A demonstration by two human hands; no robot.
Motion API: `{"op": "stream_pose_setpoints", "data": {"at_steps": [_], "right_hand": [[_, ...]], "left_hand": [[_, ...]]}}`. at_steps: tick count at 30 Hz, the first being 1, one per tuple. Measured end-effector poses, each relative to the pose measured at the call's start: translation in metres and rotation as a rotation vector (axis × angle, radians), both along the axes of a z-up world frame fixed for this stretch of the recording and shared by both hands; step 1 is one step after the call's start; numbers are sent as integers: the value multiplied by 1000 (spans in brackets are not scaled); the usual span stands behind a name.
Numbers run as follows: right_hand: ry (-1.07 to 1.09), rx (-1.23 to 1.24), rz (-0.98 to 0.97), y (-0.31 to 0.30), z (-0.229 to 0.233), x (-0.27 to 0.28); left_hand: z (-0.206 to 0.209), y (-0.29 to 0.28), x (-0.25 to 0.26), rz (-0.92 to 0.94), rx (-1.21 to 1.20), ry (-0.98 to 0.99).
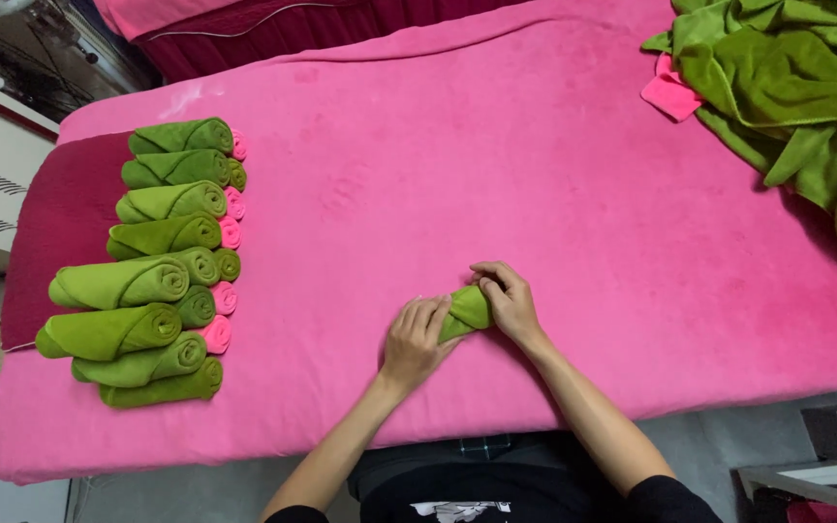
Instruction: Folding a green towel into a neat roll on a spa treatment bed.
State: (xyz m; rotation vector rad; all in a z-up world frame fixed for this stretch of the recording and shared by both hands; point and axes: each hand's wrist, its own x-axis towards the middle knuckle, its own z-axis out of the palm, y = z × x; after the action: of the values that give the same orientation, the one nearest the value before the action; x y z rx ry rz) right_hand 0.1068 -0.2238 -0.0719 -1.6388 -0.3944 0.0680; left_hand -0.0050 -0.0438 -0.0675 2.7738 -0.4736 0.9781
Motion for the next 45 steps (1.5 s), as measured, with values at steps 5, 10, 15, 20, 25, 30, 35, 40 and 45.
{"op": "stream_pose_setpoints", "data": {"at_steps": [5,10,15,20,25,30,35,40,45], "right_hand": [[-41,-37,-12,-3,9,-2],[-263,-61,22,-2,12,-5],[-247,-35,-9,-3,24,-10],[-207,-35,-49,-4,29,-14],[-181,-110,-106,-5,15,-13],[-146,-143,-42,-9,15,-12],[-124,-189,30,-12,17,-10],[-202,-213,-3,-9,22,-9],[-223,-234,23,-9,27,-7]], "left_hand": [[12,19,16,-69,-195,121],[54,36,36,-86,-482,614],[83,50,70,-39,-694,966],[82,50,79,-73,-707,1027],[73,41,71,40,-198,910],[22,9,61,114,-82,552],[19,14,64,115,-58,370],[52,36,83,18,-231,764],[35,33,92,122,-203,657]]}}
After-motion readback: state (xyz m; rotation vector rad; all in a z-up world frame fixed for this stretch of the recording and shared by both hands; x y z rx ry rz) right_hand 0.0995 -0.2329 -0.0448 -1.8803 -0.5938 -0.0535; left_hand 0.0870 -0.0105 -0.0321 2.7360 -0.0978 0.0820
